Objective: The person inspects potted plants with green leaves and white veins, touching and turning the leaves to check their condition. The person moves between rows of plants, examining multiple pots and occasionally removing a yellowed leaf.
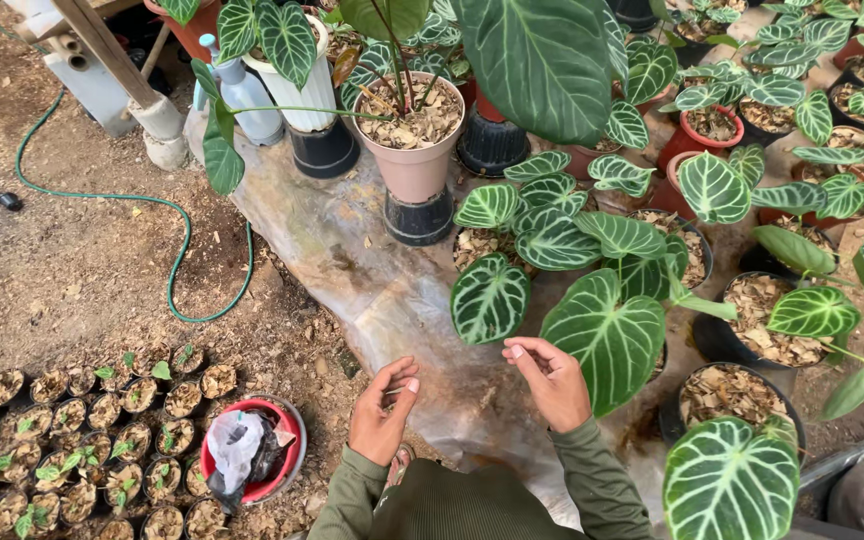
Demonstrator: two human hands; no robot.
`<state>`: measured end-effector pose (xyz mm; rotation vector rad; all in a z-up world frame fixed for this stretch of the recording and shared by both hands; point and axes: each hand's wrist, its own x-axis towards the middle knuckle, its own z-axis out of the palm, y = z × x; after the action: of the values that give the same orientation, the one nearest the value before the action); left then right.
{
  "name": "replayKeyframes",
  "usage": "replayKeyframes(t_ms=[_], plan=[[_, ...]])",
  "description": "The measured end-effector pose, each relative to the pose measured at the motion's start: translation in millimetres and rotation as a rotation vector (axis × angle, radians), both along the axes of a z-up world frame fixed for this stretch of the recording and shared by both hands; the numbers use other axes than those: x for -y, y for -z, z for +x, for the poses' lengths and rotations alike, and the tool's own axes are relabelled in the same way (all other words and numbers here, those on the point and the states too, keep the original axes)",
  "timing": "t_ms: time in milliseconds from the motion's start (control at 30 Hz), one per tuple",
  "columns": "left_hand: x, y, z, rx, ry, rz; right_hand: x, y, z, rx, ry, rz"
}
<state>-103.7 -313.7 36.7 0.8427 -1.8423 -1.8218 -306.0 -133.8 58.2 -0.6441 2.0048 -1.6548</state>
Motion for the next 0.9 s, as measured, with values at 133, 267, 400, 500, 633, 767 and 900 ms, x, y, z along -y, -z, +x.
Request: replayKeyframes(t_ms=[133, 267, 400, 500, 633, 767, 900], plan=[[26.4, 8.4, 12.7, -0.037, -0.009, -0.001, 23.1, 3.5, 8.0, 0.017, 0.025, -0.022], [50.1, 14.9, 32.0, -0.017, -0.043, -0.006, 40.4, 13.5, 14.6, 0.011, 0.048, -0.028], [70.6, 15.7, 52.4, -0.030, -0.077, -0.010, 63.6, 20.8, 16.3, 0.026, 0.035, -0.042], [82.0, 16.6, 67.9, -0.001, -0.132, -0.020, 83.4, 23.6, 16.2, 0.013, -0.005, -0.050], [89.6, 19.1, 86.1, -0.039, -0.206, 0.043, 114.9, 23.0, 15.4, 0.015, -0.083, -0.042], [91.4, 18.8, 104.8, -0.008, -0.298, 0.032, 145.2, 18.6, 15.5, -0.042, -0.167, -0.025], [92.5, 19.8, 116.4, 0.014, -0.383, 0.070, 170.6, 16.6, 19.3, -0.004, -0.235, -0.068]])
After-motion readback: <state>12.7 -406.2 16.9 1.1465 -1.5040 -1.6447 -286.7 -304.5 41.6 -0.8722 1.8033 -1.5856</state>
